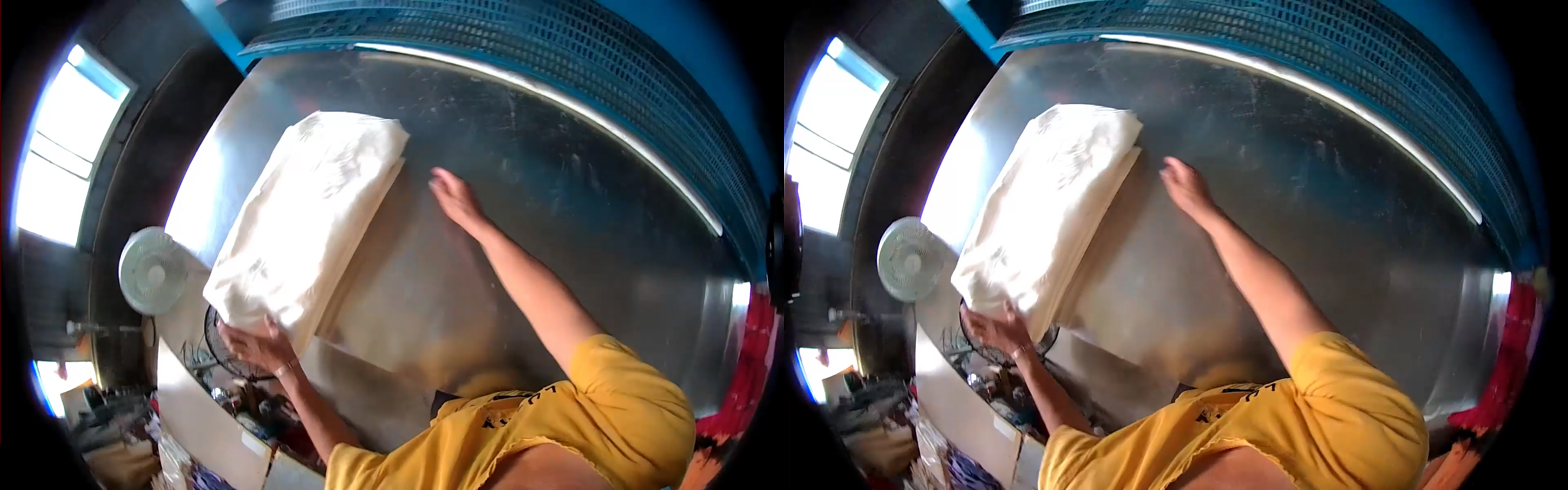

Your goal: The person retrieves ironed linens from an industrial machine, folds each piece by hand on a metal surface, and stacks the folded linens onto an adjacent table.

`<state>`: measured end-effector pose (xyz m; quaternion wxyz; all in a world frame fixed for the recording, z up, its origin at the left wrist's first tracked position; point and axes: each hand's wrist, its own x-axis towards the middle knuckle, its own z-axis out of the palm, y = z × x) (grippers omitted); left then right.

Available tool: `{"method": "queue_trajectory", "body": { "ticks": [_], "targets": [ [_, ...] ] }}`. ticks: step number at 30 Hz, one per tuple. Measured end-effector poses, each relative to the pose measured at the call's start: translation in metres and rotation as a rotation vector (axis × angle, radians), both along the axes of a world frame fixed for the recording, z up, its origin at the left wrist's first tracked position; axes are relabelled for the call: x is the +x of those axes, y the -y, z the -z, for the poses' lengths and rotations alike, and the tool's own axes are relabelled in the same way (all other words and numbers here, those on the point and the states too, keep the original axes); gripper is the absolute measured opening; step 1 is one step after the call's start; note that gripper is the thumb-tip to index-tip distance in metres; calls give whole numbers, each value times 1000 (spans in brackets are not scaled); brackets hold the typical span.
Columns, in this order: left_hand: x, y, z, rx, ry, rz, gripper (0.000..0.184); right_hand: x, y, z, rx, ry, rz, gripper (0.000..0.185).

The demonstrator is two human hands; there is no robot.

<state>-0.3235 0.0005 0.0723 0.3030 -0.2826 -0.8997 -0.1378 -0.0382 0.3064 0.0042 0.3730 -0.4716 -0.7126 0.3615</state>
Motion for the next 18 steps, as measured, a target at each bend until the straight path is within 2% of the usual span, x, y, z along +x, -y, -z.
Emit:
{"method": "queue_trajectory", "body": {
  "ticks": [1, 2, 3, 4, 6, 8, 10, 12, 14, 18],
  "targets": [
    [24, -12, -19, 105, -29, 112, 76, 45, -1, 22, 150, -77, 65, 30],
    [50, -35, -27, 233, -48, 244, 71, 102, 4, 22, 289, 164, 145, 28],
    [71, -63, -16, 268, 3, 434, 65, 154, 14, 27, 454, 198, 275, 26],
    [92, -92, -5, 298, 48, 626, 59, 208, 29, 20, 454, 329, 369, 25],
    [150, -168, 18, 386, 583, 1121, 46, 303, 68, 6, 417, 596, 573, 23],
    [216, -248, 30, 187, 522, 1370, 36, 386, 103, 16, 357, 697, 793, 22],
    [291, -336, 57, 117, 533, 1596, 30, 437, 138, 22, 315, 834, 969, 20],
    [364, -411, 70, 8, 416, 1750, 21, 471, 161, 27, 259, 873, 1073, 20],
    [423, -475, 74, -176, 73, 1683, 31, 481, 167, 36, 174, 823, 1108, 21],
    [510, -587, 105, -153, -280, 1498, 31, 472, 165, 13, 125, 767, 1104, 21]
  ]
}}
